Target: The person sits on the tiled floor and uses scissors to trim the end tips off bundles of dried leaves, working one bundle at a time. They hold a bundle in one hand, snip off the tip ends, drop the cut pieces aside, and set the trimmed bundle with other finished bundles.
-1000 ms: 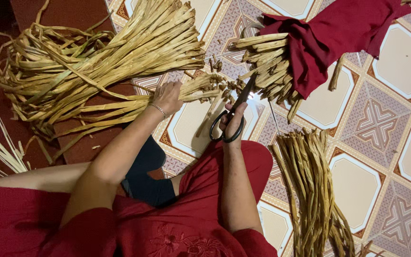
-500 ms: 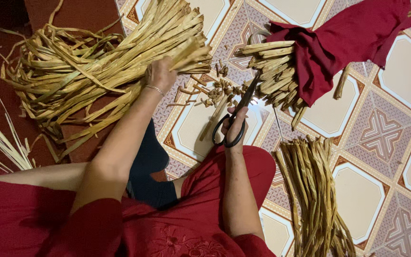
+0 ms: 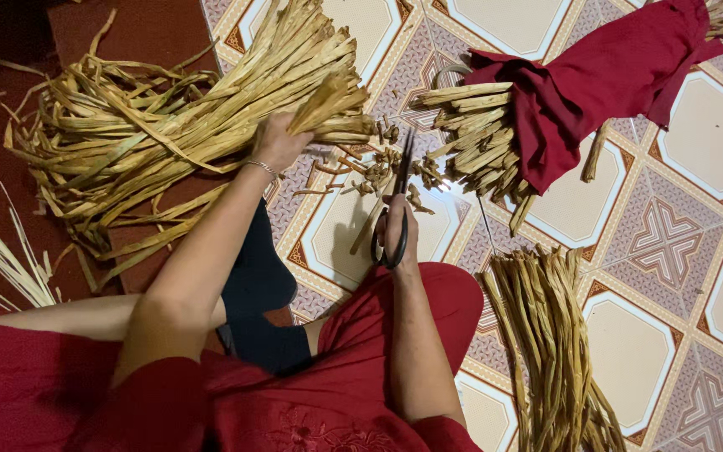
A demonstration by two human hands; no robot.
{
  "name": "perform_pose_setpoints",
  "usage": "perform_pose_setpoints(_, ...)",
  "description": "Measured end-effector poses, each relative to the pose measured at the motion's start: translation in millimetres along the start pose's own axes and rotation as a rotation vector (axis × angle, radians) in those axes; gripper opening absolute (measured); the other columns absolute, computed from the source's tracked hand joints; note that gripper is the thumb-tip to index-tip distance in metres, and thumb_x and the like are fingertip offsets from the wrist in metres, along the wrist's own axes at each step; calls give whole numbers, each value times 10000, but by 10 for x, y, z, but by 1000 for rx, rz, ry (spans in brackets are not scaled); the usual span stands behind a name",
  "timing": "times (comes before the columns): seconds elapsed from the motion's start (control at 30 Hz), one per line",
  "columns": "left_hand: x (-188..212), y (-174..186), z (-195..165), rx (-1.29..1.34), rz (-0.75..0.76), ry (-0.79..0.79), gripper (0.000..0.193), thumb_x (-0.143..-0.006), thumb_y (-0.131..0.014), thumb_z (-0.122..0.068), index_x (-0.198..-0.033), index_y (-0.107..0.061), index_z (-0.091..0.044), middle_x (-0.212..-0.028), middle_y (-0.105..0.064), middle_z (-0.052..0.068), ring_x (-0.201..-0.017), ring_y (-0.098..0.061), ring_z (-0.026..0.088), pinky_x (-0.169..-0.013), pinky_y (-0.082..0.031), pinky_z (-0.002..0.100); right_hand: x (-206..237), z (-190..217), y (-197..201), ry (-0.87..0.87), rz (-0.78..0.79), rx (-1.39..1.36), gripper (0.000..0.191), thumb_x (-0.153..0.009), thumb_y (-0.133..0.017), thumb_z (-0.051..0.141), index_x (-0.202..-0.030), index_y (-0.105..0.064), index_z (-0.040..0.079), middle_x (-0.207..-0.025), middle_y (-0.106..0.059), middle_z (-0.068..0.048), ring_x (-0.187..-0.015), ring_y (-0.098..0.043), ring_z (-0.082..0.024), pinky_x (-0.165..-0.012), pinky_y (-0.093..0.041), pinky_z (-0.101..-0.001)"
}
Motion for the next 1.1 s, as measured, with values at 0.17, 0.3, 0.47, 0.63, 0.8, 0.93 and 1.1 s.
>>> perform_pose_setpoints(0.17,32,108,78,136,-59,-88,245,-868,-802,-263,-1031,-765,-84,-870,-762,111,-774,-708,198,-763,-569,376,-22,-107,-75,68,105,45,571,-1092,-394,508,-1213,-615,-5,-732,-508,-1,-614,-472,-96,-546,-407,-271)
perform_pose_setpoints(0.3,50,20,51,163,-40,-118,267,-869,-822,-265,-1026,-734,-68,-872,-756,99,-781,-710,181,-759,-574,358,12,-76,-119,165,149,228,570,-1086,-337,531,-1316,-549,55,-791,-578,-14,-664,-544,-110,-609,-474,-277)
perform_pose_setpoints(0.47,146,-101,-16,224,42,-61,234,-874,-817,-247,-1027,-731,-94,-863,-752,75,-749,-702,141,-723,-592,330,4,-6,-125,142,112,323,582,-1050,-300,561,-1163,-586,67,-770,-588,-36,-676,-576,-149,-639,-494,-321)
perform_pose_setpoints(0.63,242,-138,-49,257,108,-47,239,-868,-816,-250,-1028,-746,-87,-873,-763,59,-736,-694,110,-711,-595,310,21,56,-98,158,97,386,621,-1090,-287,577,-990,-599,50,-746,-595,-60,-702,-573,-182,-698,-493,-357)
perform_pose_setpoints(0.8,288,-156,-56,261,122,-84,284,-857,-824,-245,-1070,-754,-71,-909,-772,70,-781,-711,136,-760,-600,323,35,105,-107,111,52,441,658,-1053,-227,610,-1008,-588,62,-718,-604,-61,-688,-603,-195,-667,-494,-367)
perform_pose_setpoints(0.93,299,-182,-81,267,129,-164,327,-842,-838,-248,-1109,-760,-77,-961,-779,76,-846,-719,147,-829,-585,328,52,154,-109,61,13,489,693,-1030,-217,622,-1134,-619,68,-706,-598,-109,-677,-609,-242,-645,-492,-411)
perform_pose_setpoints(1.1,313,-185,-99,267,149,-154,316,-867,-818,-249,-1113,-750,-62,-953,-776,85,-833,-716,150,-817,-584,329,105,190,-128,195,-29,559,694,-1071,-213,582,-1139,-655,52,-762,-645,-133,-736,-634,-258,-702,-505,-436)
Point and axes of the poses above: each hand's wrist, its own x-axis away from the middle knuckle, its own y-axis out of the back of the hand, z = x × y, the point moved 6 cm from there along -x, towards the middle knuckle
